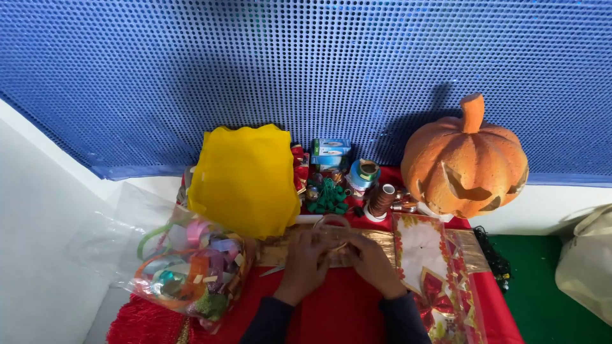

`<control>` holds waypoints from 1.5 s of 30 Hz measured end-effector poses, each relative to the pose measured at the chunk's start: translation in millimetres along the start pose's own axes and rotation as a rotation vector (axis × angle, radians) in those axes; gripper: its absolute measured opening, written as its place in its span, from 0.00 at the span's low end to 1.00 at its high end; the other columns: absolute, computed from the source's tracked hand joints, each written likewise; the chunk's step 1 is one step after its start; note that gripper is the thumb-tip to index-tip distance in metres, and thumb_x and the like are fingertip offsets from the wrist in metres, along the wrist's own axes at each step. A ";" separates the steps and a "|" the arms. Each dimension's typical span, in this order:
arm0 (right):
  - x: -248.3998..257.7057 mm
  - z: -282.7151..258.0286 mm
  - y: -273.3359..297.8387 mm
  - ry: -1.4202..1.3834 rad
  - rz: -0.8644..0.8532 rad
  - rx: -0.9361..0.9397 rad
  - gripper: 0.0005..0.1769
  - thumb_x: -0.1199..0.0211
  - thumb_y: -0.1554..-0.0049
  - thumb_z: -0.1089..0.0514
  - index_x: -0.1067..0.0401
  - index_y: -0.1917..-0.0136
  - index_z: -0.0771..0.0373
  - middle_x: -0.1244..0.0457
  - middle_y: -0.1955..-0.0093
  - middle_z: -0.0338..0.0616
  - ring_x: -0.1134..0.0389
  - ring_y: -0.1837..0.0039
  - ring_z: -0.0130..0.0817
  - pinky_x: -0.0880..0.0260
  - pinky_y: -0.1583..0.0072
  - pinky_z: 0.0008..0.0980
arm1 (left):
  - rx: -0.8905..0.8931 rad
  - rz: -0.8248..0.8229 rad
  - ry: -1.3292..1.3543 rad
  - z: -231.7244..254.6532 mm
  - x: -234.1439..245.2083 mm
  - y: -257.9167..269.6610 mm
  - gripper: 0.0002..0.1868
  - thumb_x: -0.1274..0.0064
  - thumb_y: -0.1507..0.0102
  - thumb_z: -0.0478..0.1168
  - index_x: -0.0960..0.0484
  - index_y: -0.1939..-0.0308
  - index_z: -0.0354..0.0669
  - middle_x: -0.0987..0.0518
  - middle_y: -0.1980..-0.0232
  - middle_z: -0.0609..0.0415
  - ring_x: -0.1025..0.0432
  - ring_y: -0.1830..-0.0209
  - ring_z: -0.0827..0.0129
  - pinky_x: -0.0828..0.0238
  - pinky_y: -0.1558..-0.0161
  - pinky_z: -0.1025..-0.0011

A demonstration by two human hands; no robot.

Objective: Cutting yellow paper with scissors and applying adhesive tape to it as part of a handicraft project.

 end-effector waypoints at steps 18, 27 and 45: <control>14.4 71.6 -0.3 0.426 0.119 -0.280 0.13 0.38 0.41 0.49 0.26 0.42 0.49 0.27 0.50 0.45 0.26 0.48 0.51 0.29 0.51 0.48 | 0.145 0.701 -0.201 -37.1 41.6 8.5 0.07 0.39 0.35 0.38 0.17 0.57 0.38 0.24 0.58 0.49 0.24 0.60 0.61 0.23 0.62 0.67; 10.7 89.1 -3.3 0.381 0.104 -0.317 0.14 0.41 0.41 0.53 0.24 0.43 0.52 0.28 0.48 0.46 0.28 0.46 0.49 0.31 0.49 0.49 | 0.005 0.659 -0.129 -17.2 33.0 24.3 0.13 0.55 0.30 0.47 0.22 0.54 0.41 0.19 0.42 0.45 0.25 0.40 0.55 0.31 0.40 0.57; 20.6 52.9 -0.8 0.205 -0.048 -0.478 0.24 0.43 0.39 0.45 0.27 0.30 0.48 0.29 0.38 0.45 0.28 0.41 0.44 0.29 0.41 0.43 | 0.197 -0.807 -0.057 50.3 -102.7 123.1 0.35 0.66 0.33 0.71 0.32 0.33 0.56 0.49 0.16 0.49 0.58 0.17 0.51 0.61 0.26 0.45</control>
Point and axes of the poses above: each hand's wrist, its own y-axis away from the middle knuckle, its own x-axis out of the back of the hand, z = x × y, the point moved 3 cm from there along -y, towards the middle knuckle
